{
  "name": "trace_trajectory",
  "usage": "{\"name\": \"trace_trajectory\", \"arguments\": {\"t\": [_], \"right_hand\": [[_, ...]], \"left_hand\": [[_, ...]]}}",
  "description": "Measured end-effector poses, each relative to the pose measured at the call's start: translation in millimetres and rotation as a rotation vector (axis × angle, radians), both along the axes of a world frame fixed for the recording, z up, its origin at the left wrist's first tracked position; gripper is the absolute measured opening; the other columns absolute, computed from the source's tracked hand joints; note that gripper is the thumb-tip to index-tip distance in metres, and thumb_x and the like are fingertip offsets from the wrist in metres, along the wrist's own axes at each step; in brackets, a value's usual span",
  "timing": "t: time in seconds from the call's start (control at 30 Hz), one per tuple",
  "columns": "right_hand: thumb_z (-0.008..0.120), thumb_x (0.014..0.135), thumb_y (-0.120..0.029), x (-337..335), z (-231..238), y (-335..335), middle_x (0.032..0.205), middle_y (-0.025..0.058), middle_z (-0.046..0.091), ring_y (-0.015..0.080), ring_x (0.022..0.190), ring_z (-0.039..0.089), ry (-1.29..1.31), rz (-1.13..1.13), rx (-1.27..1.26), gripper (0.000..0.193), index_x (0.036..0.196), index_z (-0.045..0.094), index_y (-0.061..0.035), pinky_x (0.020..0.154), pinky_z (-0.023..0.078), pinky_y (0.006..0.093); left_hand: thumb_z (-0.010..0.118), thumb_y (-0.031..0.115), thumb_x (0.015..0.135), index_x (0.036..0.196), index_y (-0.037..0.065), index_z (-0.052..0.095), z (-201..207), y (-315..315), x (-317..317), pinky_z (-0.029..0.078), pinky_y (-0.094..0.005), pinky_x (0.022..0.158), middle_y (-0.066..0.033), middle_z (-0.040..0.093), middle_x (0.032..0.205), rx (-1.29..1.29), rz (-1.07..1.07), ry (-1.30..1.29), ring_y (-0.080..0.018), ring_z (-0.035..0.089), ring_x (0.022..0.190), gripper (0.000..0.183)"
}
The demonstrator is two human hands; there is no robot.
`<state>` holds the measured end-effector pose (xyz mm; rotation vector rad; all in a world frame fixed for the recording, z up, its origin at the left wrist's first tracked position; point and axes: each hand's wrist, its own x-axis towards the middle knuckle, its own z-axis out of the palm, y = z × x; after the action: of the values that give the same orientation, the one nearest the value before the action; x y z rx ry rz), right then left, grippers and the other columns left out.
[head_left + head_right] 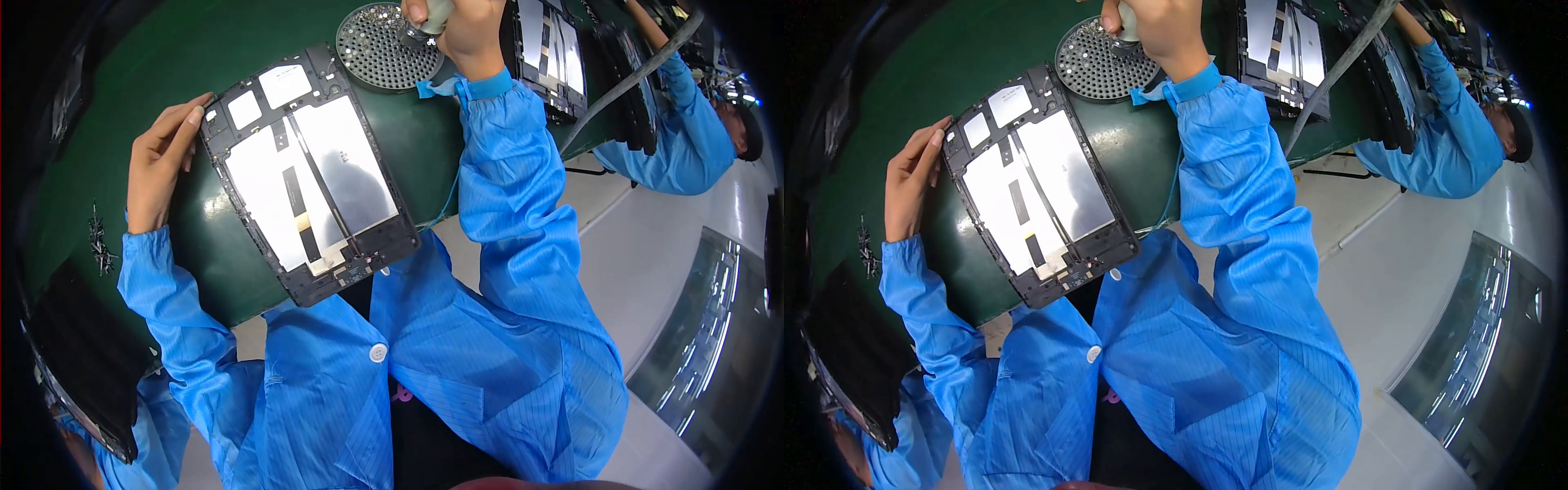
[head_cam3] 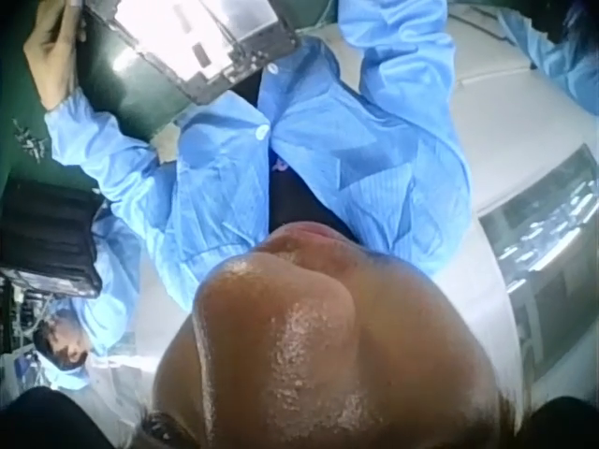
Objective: Assembling internal components and using an electric screwdriver to secure parts of a tablet on an industrial assembly line.
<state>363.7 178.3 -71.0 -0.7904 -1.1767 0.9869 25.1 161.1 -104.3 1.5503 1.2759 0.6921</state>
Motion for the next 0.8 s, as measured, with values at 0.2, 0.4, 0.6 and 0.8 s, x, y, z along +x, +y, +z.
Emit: {"name": "trace_trajectory", "arguments": {"t": [0.2, 0.4, 0.6, 0.8], "right_hand": [[0.056, 0.084, -0.003, 4.6, -1.3, 0.7, 0.076, 0.0145, 0.067, 0.0144, 0.047, 0.053, -0.02, 0.005, 0.003, 0.017, 0.095, 0.063, 0.0081, 0.047, 0.045, 0.0262], [0.055, 0.083, -0.004, 3.7, -5.1, 1.3, 0.075, 0.015, 0.067, 0.0146, 0.047, 0.053, -0.004, 0.022, -0.007, 0.018, 0.095, 0.062, 0.0082, 0.047, 0.046, 0.0268], [0.055, 0.083, -0.004, 4.3, -6.4, 2.3, 0.074, 0.0147, 0.066, 0.0147, 0.047, 0.053, -0.027, 0.006, 0.001, 0.017, 0.093, 0.063, 0.0082, 0.047, 0.046, 0.0269], [0.055, 0.083, -0.002, 4.2, -7.9, 2.0, 0.074, 0.0144, 0.066, 0.0146, 0.046, 0.052, -0.001, -0.01, -0.012, 0.016, 0.092, 0.063, 0.0083, 0.046, 0.045, 0.0258]], "left_hand": [[0.061, 0.016, 0.098, 0.12, 0.001, 0.07, -0.9, 2.8, 3.0, 0.036, -0.0207, 0.058, -0.0009, 0.065, 0.102, 0.013, 0.02, -0.001, -0.0054, 0.046, 0.071, 0.028], [0.061, 0.016, 0.098, 0.121, 0.002, 0.069, -3.9, 1.7, 1.1, 0.036, -0.021, 0.058, -0.0011, 0.065, 0.099, 0.031, 0.028, -0.021, -0.0057, 0.047, 0.071, 0.028], [0.065, 0.016, 0.096, 0.118, 0.003, 0.07, -8.7, 2.7, 0.2, 0.037, -0.0209, 0.059, -0.0004, 0.063, 0.089, -0.001, 0.073, -0.051, -0.005, 0.047, 0.07, 0.027], [0.068, 0.014, 0.094, 0.111, 0.0, 0.071, -10.1, 2.2, -2.4, 0.038, -0.0205, 0.059, 0.0006, 0.061, 0.083, -0.008, 0.095, -0.109, -0.005, 0.048, 0.069, 0.023]]}}
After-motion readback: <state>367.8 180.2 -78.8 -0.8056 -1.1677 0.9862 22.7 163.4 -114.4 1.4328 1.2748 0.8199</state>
